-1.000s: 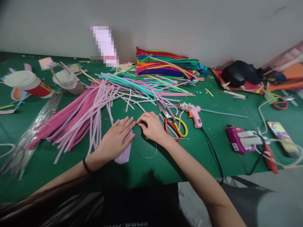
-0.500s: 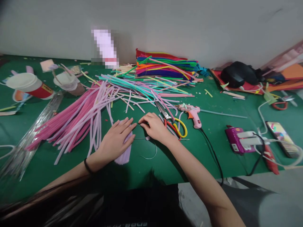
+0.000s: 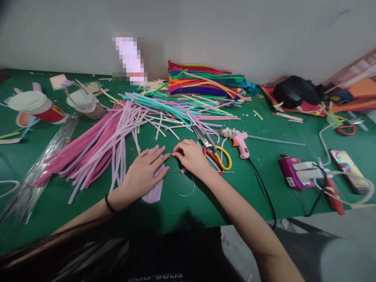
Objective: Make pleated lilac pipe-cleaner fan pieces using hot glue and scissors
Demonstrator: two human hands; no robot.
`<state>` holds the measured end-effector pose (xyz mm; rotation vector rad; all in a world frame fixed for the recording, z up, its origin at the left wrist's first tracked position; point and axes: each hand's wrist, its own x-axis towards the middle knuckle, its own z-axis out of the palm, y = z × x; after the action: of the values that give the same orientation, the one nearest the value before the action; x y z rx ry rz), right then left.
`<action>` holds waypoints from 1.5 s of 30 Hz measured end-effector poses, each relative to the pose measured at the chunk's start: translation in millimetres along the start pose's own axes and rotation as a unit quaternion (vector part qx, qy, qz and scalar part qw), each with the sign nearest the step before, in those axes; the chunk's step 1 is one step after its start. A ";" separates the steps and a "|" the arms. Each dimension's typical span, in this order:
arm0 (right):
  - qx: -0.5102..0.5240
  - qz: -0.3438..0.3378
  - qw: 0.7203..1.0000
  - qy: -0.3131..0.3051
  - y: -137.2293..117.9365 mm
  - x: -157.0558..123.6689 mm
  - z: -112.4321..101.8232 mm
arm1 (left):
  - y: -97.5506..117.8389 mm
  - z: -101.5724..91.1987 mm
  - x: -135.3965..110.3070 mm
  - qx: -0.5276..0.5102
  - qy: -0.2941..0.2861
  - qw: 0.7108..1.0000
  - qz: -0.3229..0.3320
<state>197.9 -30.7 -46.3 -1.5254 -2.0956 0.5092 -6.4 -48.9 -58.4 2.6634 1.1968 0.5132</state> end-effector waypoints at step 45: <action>0.448 0.205 0.865 -0.091 -28.0 5.9 -44.9 | -22.0 -72.7 83.8 -0.366 -0.093 0.918 -0.122</action>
<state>201.4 -33.1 6.8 -1.3279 -1.2625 1.5688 2.6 29.9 22.2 1.8554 0.9996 0.5173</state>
